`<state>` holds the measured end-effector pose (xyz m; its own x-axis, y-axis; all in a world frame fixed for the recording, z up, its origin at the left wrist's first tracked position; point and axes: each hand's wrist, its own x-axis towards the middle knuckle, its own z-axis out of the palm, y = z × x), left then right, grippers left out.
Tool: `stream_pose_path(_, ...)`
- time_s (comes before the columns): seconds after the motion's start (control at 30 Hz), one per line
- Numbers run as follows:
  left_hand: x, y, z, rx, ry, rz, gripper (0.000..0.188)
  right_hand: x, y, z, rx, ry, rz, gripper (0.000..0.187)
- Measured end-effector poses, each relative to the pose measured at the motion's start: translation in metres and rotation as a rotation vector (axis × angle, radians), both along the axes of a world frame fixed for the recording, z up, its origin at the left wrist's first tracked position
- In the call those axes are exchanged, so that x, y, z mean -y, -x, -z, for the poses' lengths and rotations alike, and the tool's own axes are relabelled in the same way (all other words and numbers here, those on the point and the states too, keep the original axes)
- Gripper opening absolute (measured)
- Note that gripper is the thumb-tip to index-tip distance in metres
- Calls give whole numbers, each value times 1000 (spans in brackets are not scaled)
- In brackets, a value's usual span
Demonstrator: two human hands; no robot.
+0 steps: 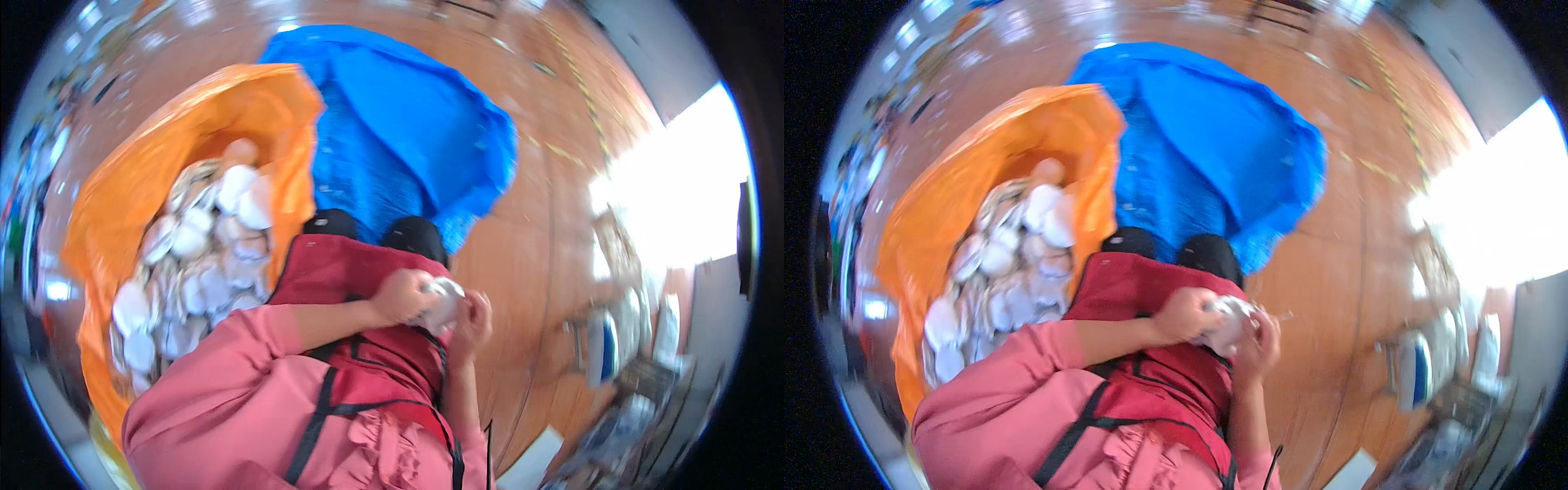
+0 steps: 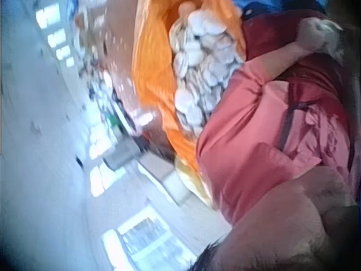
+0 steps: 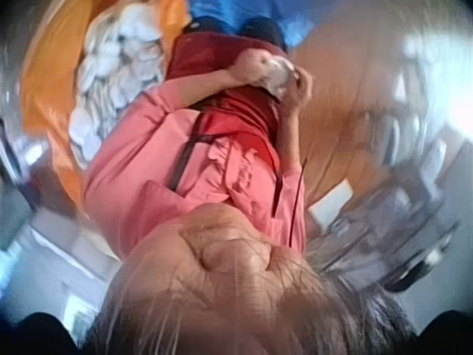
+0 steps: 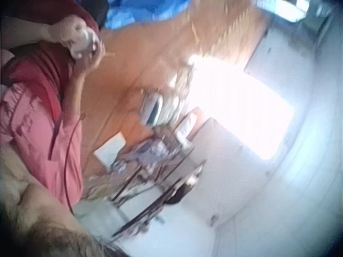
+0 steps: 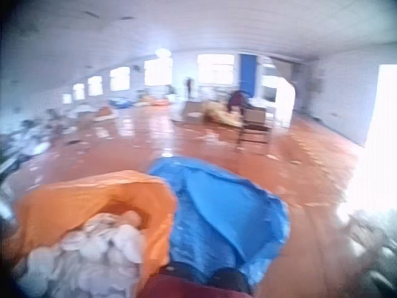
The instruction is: The person sits on the floor and sews white insoles by hand using a needle and thread. They pull the thread through each insole repeatedly, working on one piece at a time.
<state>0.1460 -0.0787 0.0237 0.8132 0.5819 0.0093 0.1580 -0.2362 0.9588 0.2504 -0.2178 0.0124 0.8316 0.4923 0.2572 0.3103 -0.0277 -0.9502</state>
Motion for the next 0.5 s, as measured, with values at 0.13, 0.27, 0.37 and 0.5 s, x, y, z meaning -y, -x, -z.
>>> stream_pose_path(0.13,7,0,-11,-43,17,-22,28,5,13,-28,-249,235,-139,21)
stream_pose_path(0.27,9,-4,-7,-87,125,-123,25,10,19,-28,-236,269,-224,38)
stream_pose_path(0.37,14,-9,-7,-46,164,-163,25,14,11,-18,-164,350,-211,41)
stream_pose_path(0.5,22,-8,-23,-42,237,-176,30,11,18,-31,-171,433,-124,23)
